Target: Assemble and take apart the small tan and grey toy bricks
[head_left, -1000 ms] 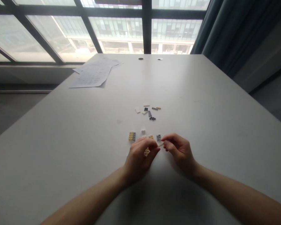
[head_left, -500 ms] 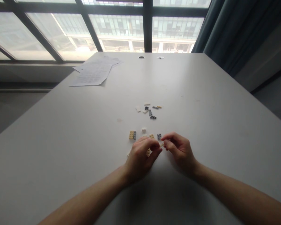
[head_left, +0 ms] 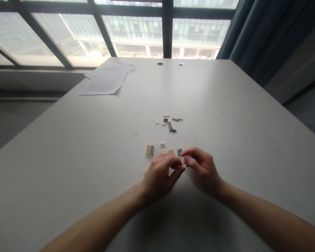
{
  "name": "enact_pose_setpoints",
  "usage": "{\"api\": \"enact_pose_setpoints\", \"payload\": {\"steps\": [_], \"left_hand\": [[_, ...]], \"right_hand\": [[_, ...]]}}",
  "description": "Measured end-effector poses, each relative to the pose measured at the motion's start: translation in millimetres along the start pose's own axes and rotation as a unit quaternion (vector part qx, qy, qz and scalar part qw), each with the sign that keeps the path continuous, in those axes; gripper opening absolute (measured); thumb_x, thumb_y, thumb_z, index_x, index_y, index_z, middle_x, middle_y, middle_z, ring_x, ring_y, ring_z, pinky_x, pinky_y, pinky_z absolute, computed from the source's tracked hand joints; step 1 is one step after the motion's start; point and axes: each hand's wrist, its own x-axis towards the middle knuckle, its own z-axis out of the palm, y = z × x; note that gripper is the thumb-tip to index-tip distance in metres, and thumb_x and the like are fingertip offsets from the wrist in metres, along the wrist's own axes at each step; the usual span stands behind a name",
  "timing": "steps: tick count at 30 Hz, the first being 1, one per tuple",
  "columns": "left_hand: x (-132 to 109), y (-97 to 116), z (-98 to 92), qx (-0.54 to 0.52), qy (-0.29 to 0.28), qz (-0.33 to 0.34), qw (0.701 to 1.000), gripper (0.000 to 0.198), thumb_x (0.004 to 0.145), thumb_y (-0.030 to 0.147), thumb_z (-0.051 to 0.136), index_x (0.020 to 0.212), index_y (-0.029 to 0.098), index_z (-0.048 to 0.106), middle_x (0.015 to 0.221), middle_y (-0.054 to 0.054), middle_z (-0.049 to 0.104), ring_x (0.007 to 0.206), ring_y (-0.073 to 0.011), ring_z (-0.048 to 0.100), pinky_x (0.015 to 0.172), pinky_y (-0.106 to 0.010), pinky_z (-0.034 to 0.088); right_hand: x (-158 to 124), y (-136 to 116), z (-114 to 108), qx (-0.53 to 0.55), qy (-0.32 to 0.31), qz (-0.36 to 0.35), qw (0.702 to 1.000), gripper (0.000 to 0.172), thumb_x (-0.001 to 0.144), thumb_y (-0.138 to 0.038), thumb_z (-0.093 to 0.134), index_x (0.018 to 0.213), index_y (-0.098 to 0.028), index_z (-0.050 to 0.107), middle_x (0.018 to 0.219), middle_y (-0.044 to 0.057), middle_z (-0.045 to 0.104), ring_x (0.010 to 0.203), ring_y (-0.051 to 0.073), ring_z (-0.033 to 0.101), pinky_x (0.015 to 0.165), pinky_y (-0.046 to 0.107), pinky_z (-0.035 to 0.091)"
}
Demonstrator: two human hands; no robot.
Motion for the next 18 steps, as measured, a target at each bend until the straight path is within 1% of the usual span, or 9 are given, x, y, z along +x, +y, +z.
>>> {"api": "enact_pose_setpoints", "payload": {"steps": [5, 7, 9, 13, 18], "left_hand": [[-2.5, -2.6, 2.1, 0.016, -0.038, 0.043, 0.998, 0.006, 0.087, 0.015, 0.055, 0.081, 0.018, 0.056, 0.069, -0.002, 0.060, 0.066, -0.0136, 0.054, 0.067, -0.027, 0.042], [-3.8, -4.0, 3.1, 0.017, -0.051, 0.049, 0.997, 0.006, 0.087, 0.015, 0.056, 0.082, 0.018, 0.056, 0.071, -0.002, 0.062, 0.068, -0.0141, 0.055, 0.069, -0.028, 0.041], [-4.3, -4.9, 3.6, 0.016, -0.052, 0.048, 0.997, 0.005, 0.087, 0.015, 0.056, 0.082, 0.018, 0.056, 0.072, -0.002, 0.062, 0.069, -0.0144, 0.056, 0.070, -0.028, 0.041], [-2.9, -4.5, 3.2, 0.016, -0.028, 0.048, 0.998, 0.005, 0.087, 0.016, 0.055, 0.083, 0.018, 0.057, 0.069, -0.002, 0.060, 0.067, -0.0141, 0.055, 0.068, -0.028, 0.042], [-1.7, -4.3, 2.7, 0.027, 0.024, 0.042, 0.998, 0.007, 0.087, 0.016, 0.056, 0.081, 0.018, 0.057, 0.069, -0.002, 0.060, 0.064, -0.0134, 0.053, 0.066, -0.027, 0.043]], "right_hand": [[-0.5, 0.6, 0.8, 0.020, -0.027, 0.006, 0.999, 0.012, 0.087, -0.024, 0.055, 0.088, -0.018, 0.065, 0.067, -0.001, 0.059, 0.062, 0.013, 0.054, 0.060, 0.026, 0.044], [-0.6, 0.3, 1.4, 0.017, -0.035, 0.007, 0.999, 0.011, 0.087, -0.024, 0.056, 0.089, -0.018, 0.065, 0.067, -0.001, 0.059, 0.061, 0.013, 0.053, 0.059, 0.026, 0.044], [-0.6, -0.5, 1.6, 0.014, -0.035, 0.003, 0.999, 0.012, 0.087, -0.025, 0.055, 0.089, -0.018, 0.065, 0.068, -0.001, 0.060, 0.062, 0.013, 0.054, 0.060, 0.025, 0.044], [0.1, -2.4, 0.7, 0.007, -0.032, -0.005, 0.999, 0.013, 0.088, -0.026, 0.055, 0.088, -0.018, 0.065, 0.069, 0.000, 0.062, 0.064, 0.014, 0.056, 0.062, 0.026, 0.045], [0.6, -1.1, 0.2, -0.007, -0.034, -0.007, 0.999, 0.012, 0.088, -0.025, 0.056, 0.088, -0.018, 0.066, 0.074, 0.001, 0.065, 0.067, 0.015, 0.058, 0.065, 0.028, 0.046]]}}
